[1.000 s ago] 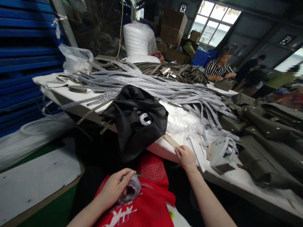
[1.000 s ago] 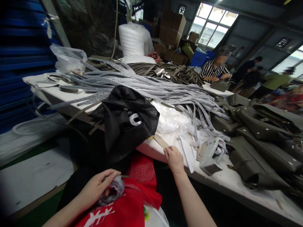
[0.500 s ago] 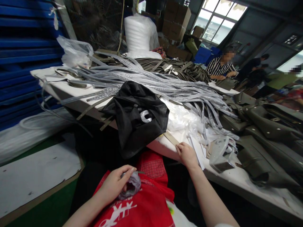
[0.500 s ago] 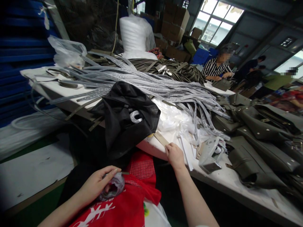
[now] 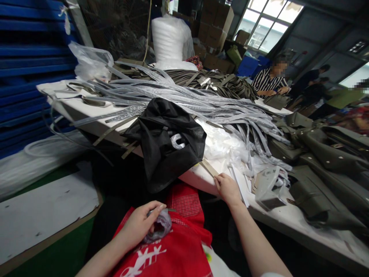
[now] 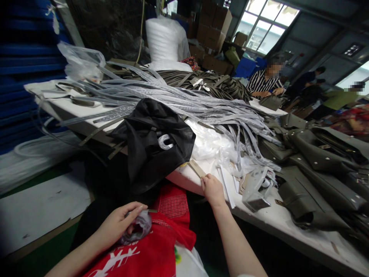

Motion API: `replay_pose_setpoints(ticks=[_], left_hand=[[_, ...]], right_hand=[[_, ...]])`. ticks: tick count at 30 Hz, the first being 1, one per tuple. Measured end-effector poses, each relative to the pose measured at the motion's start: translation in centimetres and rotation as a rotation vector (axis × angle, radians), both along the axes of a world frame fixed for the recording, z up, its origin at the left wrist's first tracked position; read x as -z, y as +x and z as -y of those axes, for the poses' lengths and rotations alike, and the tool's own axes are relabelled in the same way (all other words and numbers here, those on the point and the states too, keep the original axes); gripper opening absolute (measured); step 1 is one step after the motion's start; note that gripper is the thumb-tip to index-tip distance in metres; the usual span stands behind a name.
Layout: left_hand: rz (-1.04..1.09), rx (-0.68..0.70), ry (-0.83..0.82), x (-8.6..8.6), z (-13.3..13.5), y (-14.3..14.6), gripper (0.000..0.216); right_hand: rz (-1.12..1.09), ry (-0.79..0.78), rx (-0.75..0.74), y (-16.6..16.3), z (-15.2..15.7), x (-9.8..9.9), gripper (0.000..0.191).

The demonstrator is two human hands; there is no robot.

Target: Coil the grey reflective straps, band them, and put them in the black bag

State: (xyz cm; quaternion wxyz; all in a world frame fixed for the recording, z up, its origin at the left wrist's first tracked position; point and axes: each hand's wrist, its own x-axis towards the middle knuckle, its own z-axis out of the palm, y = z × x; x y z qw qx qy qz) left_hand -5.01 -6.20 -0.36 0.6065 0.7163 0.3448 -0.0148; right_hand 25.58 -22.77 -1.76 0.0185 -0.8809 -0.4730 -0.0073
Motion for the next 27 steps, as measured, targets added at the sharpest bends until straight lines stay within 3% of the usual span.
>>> replay_pose_setpoints(ticks=[12,16,20,27], left_hand=[[-0.002,-0.013,-0.014,-0.3,0.2,0.1,0.052],[-0.001,-0.01,-0.01,-0.3,0.2,0.1,0.051],[-0.002,-0.005,-0.001,-0.1,0.2,0.0,0.05],[-0.041,0.004,0.02,-0.1,0.1,0.2,0.049]], right_hand=[[0.016,0.01,0.092,-0.2,-0.7,-0.6,0.023],[0.014,0.055,0.071,-0.3,-0.1,0.4,0.022],[-0.043,0.226,-0.004,0.1,2.0,2.1,0.024],[-0.125,0.344,0.043,0.8,5.3,3.5,0.027]])
